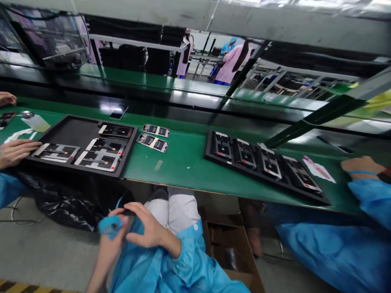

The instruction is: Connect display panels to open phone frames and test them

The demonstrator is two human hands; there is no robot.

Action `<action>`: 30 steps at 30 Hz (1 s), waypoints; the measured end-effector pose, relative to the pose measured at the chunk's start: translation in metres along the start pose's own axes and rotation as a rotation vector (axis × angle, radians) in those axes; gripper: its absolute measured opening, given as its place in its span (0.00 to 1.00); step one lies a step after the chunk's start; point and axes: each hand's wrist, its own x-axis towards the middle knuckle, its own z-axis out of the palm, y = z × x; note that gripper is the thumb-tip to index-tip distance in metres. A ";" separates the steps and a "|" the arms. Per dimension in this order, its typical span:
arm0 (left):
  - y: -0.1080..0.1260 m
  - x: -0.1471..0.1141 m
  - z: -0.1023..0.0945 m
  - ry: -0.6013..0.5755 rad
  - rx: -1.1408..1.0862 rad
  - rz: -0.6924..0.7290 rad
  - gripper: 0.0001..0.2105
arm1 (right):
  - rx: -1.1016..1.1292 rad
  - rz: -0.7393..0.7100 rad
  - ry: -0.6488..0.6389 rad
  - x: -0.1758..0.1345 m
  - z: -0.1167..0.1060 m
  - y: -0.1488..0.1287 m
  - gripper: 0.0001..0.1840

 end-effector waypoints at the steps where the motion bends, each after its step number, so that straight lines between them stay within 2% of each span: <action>1: -0.003 -0.001 0.020 -0.069 0.039 0.084 0.14 | 0.067 0.034 -0.005 -0.001 -0.002 -0.003 0.36; 3: -0.003 0.003 0.045 -0.221 0.159 0.282 0.17 | 0.137 0.132 0.059 -0.007 -0.009 -0.003 0.23; 4: 0.000 0.008 0.050 -0.308 0.219 0.383 0.19 | 0.151 0.194 0.135 -0.012 -0.013 0.001 0.17; 6: 0.015 0.029 0.047 -0.454 0.297 0.531 0.22 | 0.190 0.343 0.317 -0.027 -0.022 0.017 0.17; 7: 0.027 0.043 0.044 -0.479 0.310 0.584 0.22 | 0.227 0.431 0.397 -0.035 -0.025 0.027 0.19; 8: 0.039 0.060 0.043 -0.429 0.334 0.592 0.22 | 0.269 0.528 0.458 -0.043 -0.029 0.038 0.22; 9: 0.052 0.077 0.045 -0.320 0.374 0.601 0.23 | 0.308 0.625 0.491 -0.050 -0.032 0.050 0.25; 10: 0.063 0.093 0.051 -0.224 0.435 0.639 0.26 | 0.341 0.708 0.491 -0.056 -0.035 0.061 0.29; 11: 0.072 0.108 0.060 -0.200 0.518 0.692 0.31 | 0.368 0.771 0.462 -0.060 -0.037 0.071 0.31; 13: 0.080 0.128 0.082 -0.344 0.678 0.787 0.39 | 0.393 0.817 0.352 -0.063 -0.042 0.085 0.34; 15: 0.076 0.137 0.097 -0.485 0.770 0.844 0.32 | 0.408 0.822 0.261 -0.061 -0.047 0.094 0.34; 17: 0.063 0.134 0.096 -0.477 0.749 0.929 0.19 | 0.419 0.845 0.220 -0.059 -0.053 0.100 0.34; 20: 0.044 0.109 0.071 -0.308 0.625 1.020 0.12 | 0.391 0.894 0.204 -0.059 -0.059 0.111 0.36; 22: 0.036 0.084 0.046 -0.157 0.552 0.934 0.11 | 0.359 0.917 0.186 -0.062 -0.060 0.119 0.37; 24: 0.026 0.065 0.017 0.098 0.502 0.712 0.10 | 0.356 0.936 0.158 -0.066 -0.060 0.124 0.37; 25: 0.018 0.061 0.002 0.290 0.469 0.548 0.10 | 0.370 0.941 0.144 -0.068 -0.059 0.126 0.37; 27: -0.004 0.069 -0.026 0.672 0.411 0.212 0.10 | 0.406 0.939 0.125 -0.069 -0.057 0.126 0.36; 28: -0.017 0.080 -0.038 0.892 0.320 -0.031 0.10 | 0.420 0.931 0.123 -0.068 -0.055 0.125 0.36; 29: -0.032 0.095 -0.047 0.966 0.272 -0.153 0.13 | 0.425 0.919 0.134 -0.067 -0.053 0.125 0.35; 30: -0.046 0.112 -0.052 0.981 0.235 -0.227 0.14 | 0.426 0.901 0.146 -0.066 -0.050 0.125 0.33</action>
